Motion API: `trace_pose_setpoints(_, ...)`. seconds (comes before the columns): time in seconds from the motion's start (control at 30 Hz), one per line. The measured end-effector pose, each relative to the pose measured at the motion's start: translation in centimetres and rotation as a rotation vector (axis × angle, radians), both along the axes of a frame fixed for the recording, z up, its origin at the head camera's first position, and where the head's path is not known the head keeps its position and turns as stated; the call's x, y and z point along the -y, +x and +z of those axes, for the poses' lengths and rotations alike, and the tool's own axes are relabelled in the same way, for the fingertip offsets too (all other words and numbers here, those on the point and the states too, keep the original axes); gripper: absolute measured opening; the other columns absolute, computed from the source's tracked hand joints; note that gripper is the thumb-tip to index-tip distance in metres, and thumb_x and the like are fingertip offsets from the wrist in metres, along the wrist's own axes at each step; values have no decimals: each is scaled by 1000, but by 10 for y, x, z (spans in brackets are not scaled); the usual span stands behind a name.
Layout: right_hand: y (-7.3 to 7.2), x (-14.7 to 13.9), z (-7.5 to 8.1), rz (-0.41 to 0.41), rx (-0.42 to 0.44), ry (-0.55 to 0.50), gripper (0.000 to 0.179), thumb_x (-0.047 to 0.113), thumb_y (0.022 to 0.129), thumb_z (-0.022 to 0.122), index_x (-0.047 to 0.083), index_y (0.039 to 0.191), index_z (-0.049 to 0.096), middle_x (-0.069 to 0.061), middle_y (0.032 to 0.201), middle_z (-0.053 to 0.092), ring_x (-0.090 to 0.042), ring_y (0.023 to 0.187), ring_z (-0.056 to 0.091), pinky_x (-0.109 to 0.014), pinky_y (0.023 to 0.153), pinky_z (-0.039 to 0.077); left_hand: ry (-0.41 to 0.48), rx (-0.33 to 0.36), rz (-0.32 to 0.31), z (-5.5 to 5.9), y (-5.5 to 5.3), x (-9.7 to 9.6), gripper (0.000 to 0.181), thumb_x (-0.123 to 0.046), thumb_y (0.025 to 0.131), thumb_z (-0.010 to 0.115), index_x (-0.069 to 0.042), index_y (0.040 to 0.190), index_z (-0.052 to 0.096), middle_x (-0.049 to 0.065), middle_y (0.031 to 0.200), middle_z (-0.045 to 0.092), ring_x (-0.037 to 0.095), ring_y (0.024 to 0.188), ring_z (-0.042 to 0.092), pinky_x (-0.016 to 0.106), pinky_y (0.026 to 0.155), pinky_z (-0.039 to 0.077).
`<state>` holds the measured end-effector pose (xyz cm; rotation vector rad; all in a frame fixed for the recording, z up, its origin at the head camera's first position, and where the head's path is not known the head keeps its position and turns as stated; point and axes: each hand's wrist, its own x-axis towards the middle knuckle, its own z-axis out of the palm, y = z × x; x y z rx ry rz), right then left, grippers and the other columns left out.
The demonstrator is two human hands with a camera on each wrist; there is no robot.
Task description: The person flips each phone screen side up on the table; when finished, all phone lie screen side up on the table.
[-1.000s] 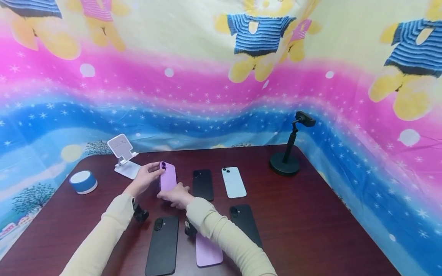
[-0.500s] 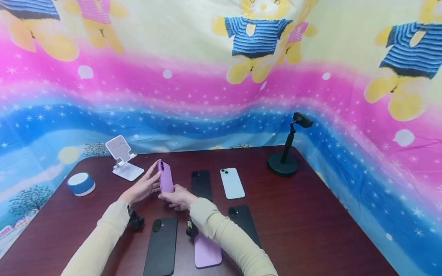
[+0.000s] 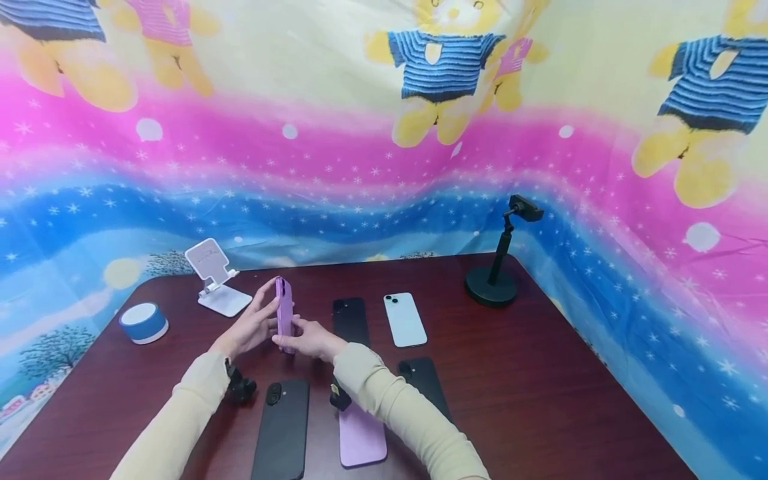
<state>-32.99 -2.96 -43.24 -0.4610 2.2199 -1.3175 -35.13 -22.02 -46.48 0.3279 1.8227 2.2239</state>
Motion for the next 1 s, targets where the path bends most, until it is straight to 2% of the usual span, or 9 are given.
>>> trace_pose_setpoints(0.1,0,2,2,-57,-3,-58,60,37,94,60,14,146,42,-14,129,56,-22,85,58,-39,74,52,2,6,16,0,1,-2,55,-31,104,38,-44,148,9,33,150,14,39,122,48,65,104,32)
trace_pose_setpoints(0.2,0,6,3,-106,-27,-129,53,29,94,61,13,142,47,-14,127,60,-20,90,64,-40,78,55,-13,18,28,-1,1,-4,58,-32,103,39,-42,150,7,31,149,15,40,122,48,66,101,35)
trace_pose_setpoints(0.3,1,9,4,-128,-103,-142,49,24,94,63,14,140,50,-13,125,63,-19,96,66,-39,85,55,-22,26,36,-1,2,-4,58,-35,103,38,-40,151,5,30,150,13,44,123,47,64,97,40)
trace_pose_setpoints(0.43,3,12,5,-116,-318,-48,49,20,94,63,16,141,50,-9,120,67,-18,106,65,-32,88,53,-46,21,55,-2,3,-2,59,-36,103,36,-39,153,5,30,150,13,48,125,44,60,90,47)
trace_pose_setpoints(0.53,4,13,7,-94,-476,26,51,16,94,61,14,143,47,-8,117,68,-19,109,63,-28,84,53,-81,16,85,-2,4,-1,59,-34,103,37,-38,153,6,30,147,20,45,123,48,56,87,51)
trace_pose_setpoints(0.63,3,13,9,-90,-568,87,52,13,94,60,10,144,44,-8,116,69,-18,106,64,-24,81,51,-143,-8,125,-1,6,0,57,-33,104,37,-35,154,9,33,145,25,41,119,53,52,85,53)
trace_pose_setpoints(0.77,-1,10,9,-123,-563,127,53,9,95,59,10,145,42,-9,119,68,-17,106,64,-23,77,51,-222,-31,189,3,8,2,53,-28,105,35,-31,154,15,33,147,28,44,120,52,46,82,56)
trace_pose_setpoints(0.87,-4,7,6,-159,-515,135,53,7,95,57,11,146,41,-10,123,66,-19,107,64,-23,75,50,-247,-14,221,6,9,2,52,-21,106,33,-29,154,15,31,149,28,47,122,49,42,78,57)
trace_pose_setpoints(1.0,-6,4,1,-191,-459,160,53,6,96,54,13,147,39,-11,133,59,-23,89,65,-21,60,43,-255,9,268,9,11,1,53,-11,105,28,-15,155,10,32,147,30,43,120,52,38,74,58)
